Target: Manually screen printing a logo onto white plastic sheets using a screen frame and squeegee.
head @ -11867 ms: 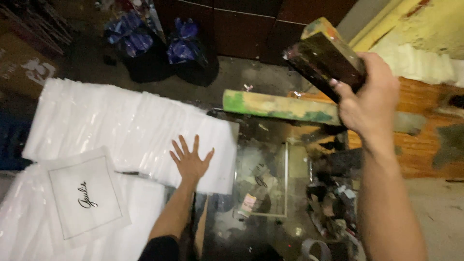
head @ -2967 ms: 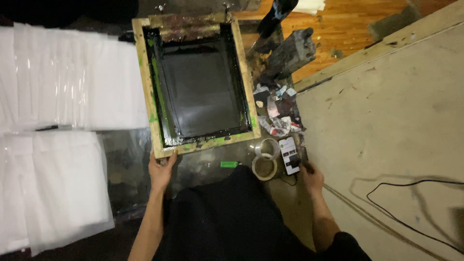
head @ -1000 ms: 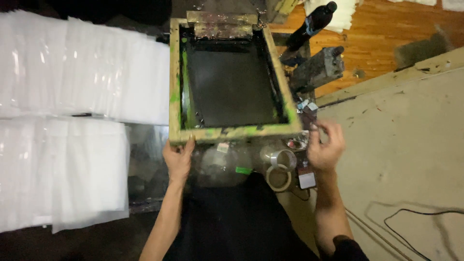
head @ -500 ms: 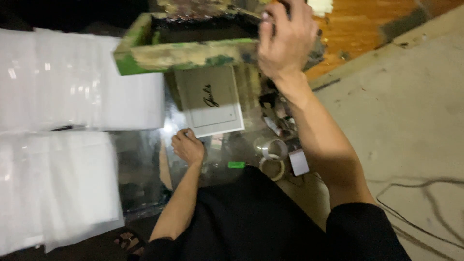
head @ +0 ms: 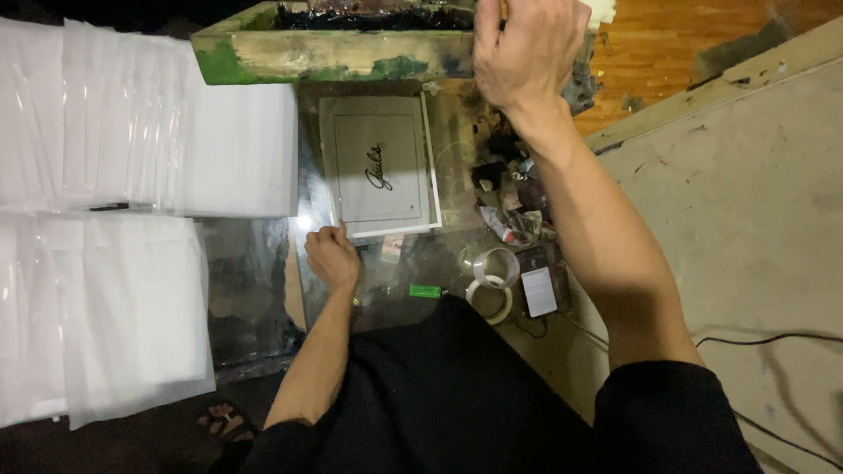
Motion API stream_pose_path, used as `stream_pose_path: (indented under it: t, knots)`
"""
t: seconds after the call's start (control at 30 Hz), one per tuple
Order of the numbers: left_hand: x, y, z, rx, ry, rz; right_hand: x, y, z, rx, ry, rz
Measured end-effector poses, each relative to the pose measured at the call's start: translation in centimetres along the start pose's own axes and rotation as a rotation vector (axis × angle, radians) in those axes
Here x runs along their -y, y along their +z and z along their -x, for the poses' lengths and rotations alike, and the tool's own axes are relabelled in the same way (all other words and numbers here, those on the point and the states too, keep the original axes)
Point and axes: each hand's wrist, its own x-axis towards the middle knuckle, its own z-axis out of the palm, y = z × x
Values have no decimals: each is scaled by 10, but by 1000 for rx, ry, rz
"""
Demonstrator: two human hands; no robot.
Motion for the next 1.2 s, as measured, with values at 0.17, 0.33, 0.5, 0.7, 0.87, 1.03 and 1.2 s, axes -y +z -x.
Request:
stream_pose_path:
  t: [0.17,0.33,0.5,0.7,0.87,1.03,1.2]
  knots:
    - [27,-19,2,-75,26,-43,-10,5,-5,22,-16,0]
    - [52,-84,6,170,-7,286,-9,5,-18,31,-25,-5]
    - [140,-179,-12,-165,166,144,-12,11,-23,4,-17,-23]
    - [261,-302,-6,-340,-49,-39,-11,6,-23,-5,-41,4]
    - [291,-355,-13,-492,60,-348,-15,12,-21,36,-10,-2]
    - [232,-274,-92,10,-527,-732,-15,18,-21,104,67,12]
    - [83,-151,-172,82,243,-243,-9,6,-31,385,153,15]
